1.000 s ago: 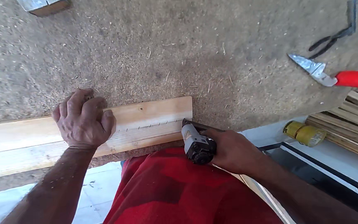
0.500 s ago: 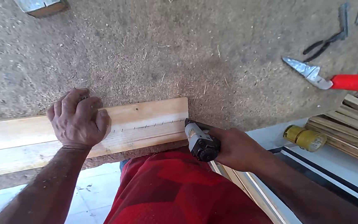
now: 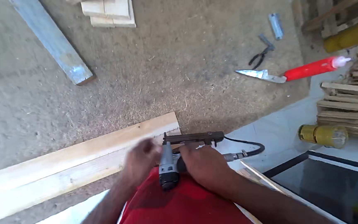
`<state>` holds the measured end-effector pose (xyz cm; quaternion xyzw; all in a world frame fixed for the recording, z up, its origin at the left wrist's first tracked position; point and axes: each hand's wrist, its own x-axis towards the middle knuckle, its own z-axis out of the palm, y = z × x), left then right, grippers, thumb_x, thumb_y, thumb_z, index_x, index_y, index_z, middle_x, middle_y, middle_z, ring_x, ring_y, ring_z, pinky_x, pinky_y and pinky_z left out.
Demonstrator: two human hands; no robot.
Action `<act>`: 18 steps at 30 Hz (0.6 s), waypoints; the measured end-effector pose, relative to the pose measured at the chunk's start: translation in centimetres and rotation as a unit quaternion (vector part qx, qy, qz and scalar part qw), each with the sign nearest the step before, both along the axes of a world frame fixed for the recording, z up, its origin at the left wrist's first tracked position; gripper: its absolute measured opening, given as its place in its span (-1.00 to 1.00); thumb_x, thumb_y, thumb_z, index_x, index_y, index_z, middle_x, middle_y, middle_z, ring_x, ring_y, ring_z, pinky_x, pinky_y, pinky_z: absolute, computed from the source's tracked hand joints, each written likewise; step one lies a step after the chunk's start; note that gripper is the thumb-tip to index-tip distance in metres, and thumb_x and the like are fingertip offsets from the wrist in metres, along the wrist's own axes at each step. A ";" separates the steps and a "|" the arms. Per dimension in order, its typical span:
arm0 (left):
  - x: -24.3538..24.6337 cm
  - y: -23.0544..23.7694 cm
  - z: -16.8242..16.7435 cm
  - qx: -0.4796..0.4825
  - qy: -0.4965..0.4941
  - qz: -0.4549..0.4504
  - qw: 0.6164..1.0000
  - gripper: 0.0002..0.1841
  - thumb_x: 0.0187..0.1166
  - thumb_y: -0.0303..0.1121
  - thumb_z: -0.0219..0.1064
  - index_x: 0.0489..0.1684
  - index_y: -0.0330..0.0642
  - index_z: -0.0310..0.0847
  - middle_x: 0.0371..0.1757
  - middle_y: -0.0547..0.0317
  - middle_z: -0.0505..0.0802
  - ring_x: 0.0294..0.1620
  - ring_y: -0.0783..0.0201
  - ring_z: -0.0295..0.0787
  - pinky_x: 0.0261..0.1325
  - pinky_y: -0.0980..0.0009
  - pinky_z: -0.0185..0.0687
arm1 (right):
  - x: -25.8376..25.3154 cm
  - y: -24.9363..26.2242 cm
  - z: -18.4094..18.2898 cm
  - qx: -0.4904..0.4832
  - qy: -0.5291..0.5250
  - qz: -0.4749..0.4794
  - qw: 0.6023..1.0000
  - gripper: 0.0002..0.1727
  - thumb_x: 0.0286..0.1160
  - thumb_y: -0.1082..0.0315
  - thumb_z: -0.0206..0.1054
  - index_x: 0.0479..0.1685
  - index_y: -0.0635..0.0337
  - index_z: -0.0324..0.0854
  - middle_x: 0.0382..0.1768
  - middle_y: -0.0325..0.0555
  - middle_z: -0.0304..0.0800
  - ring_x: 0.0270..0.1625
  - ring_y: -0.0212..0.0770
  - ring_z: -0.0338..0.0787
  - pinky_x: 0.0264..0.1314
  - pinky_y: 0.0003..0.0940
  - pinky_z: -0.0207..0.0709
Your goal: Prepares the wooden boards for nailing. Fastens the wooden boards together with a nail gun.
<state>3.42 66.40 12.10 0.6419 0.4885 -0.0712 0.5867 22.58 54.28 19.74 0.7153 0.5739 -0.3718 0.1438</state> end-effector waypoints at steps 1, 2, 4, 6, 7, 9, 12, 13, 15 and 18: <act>1.0 -1.2 1.3 -0.172 -0.045 0.049 0.983 -0.38 0.53 0.20 0.33 0.27 -0.18 0.66 -0.03 0.10 0.91 -0.01 0.23 0.89 0.12 0.16 0.84 | -1.0 0.0 -0.3 0.035 -0.009 0.006 0.999 -0.76 0.65 0.37 0.18 0.17 0.17 0.62 -0.26 0.05 0.81 -0.12 0.12 0.87 -0.08 0.09 0.76; 1.3 -1.9 2.1 -0.312 -0.086 0.106 0.940 -0.40 0.50 0.10 0.41 0.24 -0.27 0.60 -0.09 -0.06 0.90 -0.09 0.13 0.90 0.05 0.13 0.86 | -1.7 -0.3 -0.6 0.069 -0.014 0.015 0.997 -0.75 0.64 0.39 0.21 0.18 0.18 0.63 -0.26 0.02 0.82 -0.10 0.09 0.87 0.02 0.06 0.76; 0.8 -2.3 2.5 -0.399 -0.150 0.179 0.887 -0.37 0.25 -0.11 0.62 0.21 -0.34 0.54 -0.13 -0.20 0.87 -0.16 0.03 0.90 -0.02 0.08 0.86 | -2.2 -1.4 -1.0 0.143 -0.008 0.006 0.990 -0.58 0.52 0.34 0.38 0.37 0.12 0.58 -0.18 -0.02 0.82 -0.05 0.03 0.85 0.14 0.01 0.72; -0.3 -2.6 2.8 -0.301 -0.200 0.166 0.918 -0.32 0.03 -0.27 0.74 0.16 -0.37 0.53 -0.16 -0.18 0.87 -0.19 0.02 0.90 -0.06 0.07 0.88 | -2.5 -3.4 0.0 0.212 0.018 -0.097 0.972 -0.27 0.34 -0.01 0.58 0.57 -0.02 0.54 0.16 0.00 0.75 0.26 0.05 0.73 0.41 0.09 0.60; -1.0 -2.9 3.0 -0.228 -0.214 0.143 0.939 -0.29 -0.04 -0.27 0.77 0.14 -0.36 0.55 -0.18 -0.12 0.87 -0.20 0.06 0.90 -0.09 0.09 0.89 | -2.9 -4.9 0.6 0.267 -0.002 -0.169 0.949 -0.21 0.27 -0.20 0.58 0.52 -0.02 0.60 0.29 0.04 0.73 0.39 0.09 0.69 0.48 0.17 0.55; -2.5 -3.3 3.6 -0.103 -0.226 0.097 0.964 -0.29 -0.10 -0.18 0.79 0.11 -0.27 0.62 -0.21 0.05 0.91 -0.22 0.16 0.91 -0.13 0.18 0.91 | -3.1 -7.4 0.9 0.360 -0.092 -0.301 0.878 -0.16 0.29 -0.40 0.45 0.27 0.20 0.71 0.28 0.20 0.73 0.39 0.24 0.68 0.41 0.31 0.56; -4.4 -4.1 5.0 -0.005 -0.260 0.051 0.964 -0.34 -0.05 -0.16 0.80 0.10 -0.17 0.66 -0.18 0.21 0.94 -0.15 0.27 0.94 -0.03 0.27 0.93 | -3.1 -8.5 -0.7 0.366 -0.186 -0.353 0.841 0.04 0.39 -0.59 0.11 0.21 0.37 0.70 0.30 0.31 0.69 0.46 0.33 0.60 0.51 0.37 0.41; -4.8 -4.3 5.3 0.014 -0.280 0.038 0.959 -0.35 -0.03 -0.17 0.79 0.11 -0.16 0.66 -0.16 0.23 0.95 -0.12 0.29 0.94 0.01 0.29 0.93 | -3.4 -8.3 -1.0 0.382 -0.192 -0.343 0.836 0.06 0.42 -0.62 0.01 0.17 0.35 0.71 0.31 0.27 0.70 0.51 0.30 0.59 0.61 0.40 0.31; -5.2 -4.9 5.6 0.037 -0.325 0.024 0.945 -0.38 -0.01 -0.22 0.79 0.12 -0.14 0.68 -0.13 0.24 0.96 -0.09 0.30 0.95 0.05 0.30 0.93 | -4.4 -7.6 -0.8 0.426 -0.188 -0.328 0.822 0.07 0.40 -0.65 -0.01 0.07 0.33 0.72 0.22 0.24 0.76 0.48 0.24 0.64 0.72 0.48 0.12; -5.6 -5.0 5.4 0.080 -0.392 -0.008 0.916 -0.43 0.04 -0.31 0.78 0.12 -0.11 0.70 -0.09 0.27 0.96 -0.05 0.33 0.94 0.11 0.33 0.93 | -5.9 -7.3 -0.4 0.490 -0.159 -0.343 0.786 -0.35 0.62 -0.25 0.18 -0.13 0.27 0.76 -0.21 0.05 0.85 0.09 0.04 0.85 0.74 0.47 0.10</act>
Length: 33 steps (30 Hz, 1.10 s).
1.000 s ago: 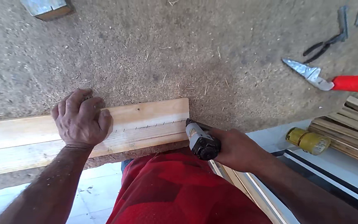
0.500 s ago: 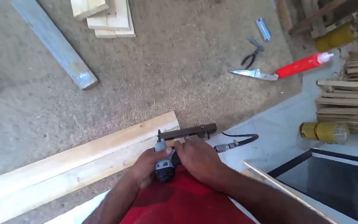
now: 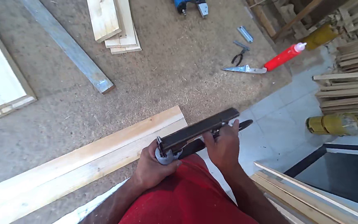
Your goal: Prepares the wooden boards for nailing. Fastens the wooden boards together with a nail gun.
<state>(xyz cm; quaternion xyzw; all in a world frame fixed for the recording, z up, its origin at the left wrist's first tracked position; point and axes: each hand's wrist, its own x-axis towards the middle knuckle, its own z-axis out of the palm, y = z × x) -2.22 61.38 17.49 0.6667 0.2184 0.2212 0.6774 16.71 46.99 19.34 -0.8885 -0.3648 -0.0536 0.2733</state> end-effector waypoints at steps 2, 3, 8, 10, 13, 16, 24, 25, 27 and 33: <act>-0.2 0.0 -0.3 0.040 -0.032 -0.002 0.999 -0.51 0.09 -0.37 0.77 0.05 -0.06 0.72 -0.12 0.33 0.95 -0.09 0.39 0.92 0.06 0.37 0.92 | -1.0 -0.2 0.5 0.065 0.002 -0.009 0.998 -0.55 0.63 -0.08 0.28 -0.25 0.13 0.80 -0.22 -0.07 0.88 0.10 -0.06 0.84 0.66 0.28 0.31; -0.3 0.0 -0.3 0.043 -0.041 -0.003 0.998 -0.51 0.10 -0.42 0.76 0.05 -0.06 0.73 -0.10 0.32 0.95 -0.08 0.39 0.92 0.06 0.38 0.91 | -1.4 -0.4 0.6 0.097 0.002 -0.009 0.995 -0.62 0.60 -0.03 0.33 -0.22 0.10 0.83 -0.13 -0.09 0.90 0.17 -0.09 0.82 0.57 0.16 0.42; -0.3 0.4 0.1 0.041 -0.099 -0.027 0.994 -0.52 0.11 -0.61 0.69 0.07 -0.21 0.74 0.15 0.09 0.91 0.27 0.13 0.84 0.41 0.16 0.80 | -2.0 -1.6 0.3 0.215 0.012 0.016 0.976 -0.51 0.38 0.10 0.60 0.18 0.19 0.66 0.16 -0.07 0.85 0.33 -0.13 0.80 0.54 0.08 0.60; -0.3 0.6 -0.1 0.053 -0.143 -0.032 0.988 -0.60 0.14 -0.57 0.69 -0.05 -0.21 0.72 0.13 0.01 0.88 0.33 -0.02 0.79 0.51 0.00 0.71 | -2.1 -1.9 0.5 0.232 0.000 0.025 0.972 -0.48 0.34 0.06 0.63 0.16 0.17 0.66 0.15 -0.12 0.87 0.36 -0.16 0.79 0.70 0.20 0.40; -0.3 0.7 -0.2 0.067 -0.164 -0.027 0.984 -0.64 0.14 -0.54 0.70 -0.12 -0.16 0.71 0.09 0.02 0.88 0.31 -0.06 0.80 0.49 -0.04 0.71 | -2.4 -2.0 0.8 0.235 -0.004 0.025 0.972 -0.51 0.34 0.01 0.62 0.13 0.10 0.69 0.15 -0.20 0.87 0.41 -0.21 0.76 0.83 0.30 0.13; -0.2 0.9 -0.1 0.062 -0.167 -0.027 0.984 -0.63 0.13 -0.56 0.70 -0.10 -0.16 0.72 0.09 0.04 0.89 0.31 -0.02 0.80 0.50 0.00 0.71 | -2.1 -2.0 1.3 0.224 -0.008 0.047 0.973 -0.50 0.34 0.00 0.58 0.14 0.11 0.69 0.21 -0.17 0.85 0.46 -0.21 0.72 0.85 0.30 0.06; -1.5 2.4 0.2 -0.004 -0.072 0.026 0.997 -0.55 0.06 -0.53 0.70 0.00 -0.11 0.81 -0.03 0.18 0.92 -0.03 0.28 0.88 0.07 0.31 0.88 | 11.5 -14.4 5.7 0.366 0.153 -0.067 0.915 0.01 0.67 -0.44 -0.65 0.13 0.13 0.60 0.06 -0.22 0.89 0.18 -0.20 0.86 0.31 -0.16 0.72; -1.7 2.4 0.1 -0.005 -0.070 0.022 0.997 -0.55 0.05 -0.55 0.69 0.01 -0.12 0.81 -0.02 0.18 0.92 -0.01 0.28 0.88 0.09 0.32 0.88 | 13.3 -14.4 6.9 0.374 0.229 -0.073 0.896 0.08 0.56 -0.49 -0.77 0.45 0.12 0.39 0.26 -0.19 0.78 0.30 -0.17 0.80 0.39 -0.15 0.64; -1.3 2.3 0.1 -0.004 -0.076 0.005 0.997 -0.55 0.04 -0.59 0.66 0.00 -0.16 0.79 0.00 0.15 0.91 0.03 0.23 0.88 0.13 0.27 0.87 | 13.7 -10.9 8.5 0.371 0.345 0.043 0.861 0.11 0.45 -0.67 -0.52 0.76 -0.05 0.16 0.61 -0.19 0.58 0.63 -0.09 0.59 0.67 -0.11 0.47; -2.0 4.9 -2.4 -0.056 0.044 0.017 0.997 -0.55 0.02 -0.48 0.70 -0.03 -0.16 0.75 -0.03 0.13 0.93 0.02 0.18 0.90 0.14 0.12 0.88 | 3.7 3.3 6.6 0.088 0.211 0.335 0.914 0.04 0.59 -0.59 -0.33 0.83 -0.01 0.25 0.84 -0.13 0.21 0.87 -0.06 0.18 0.86 0.12 0.18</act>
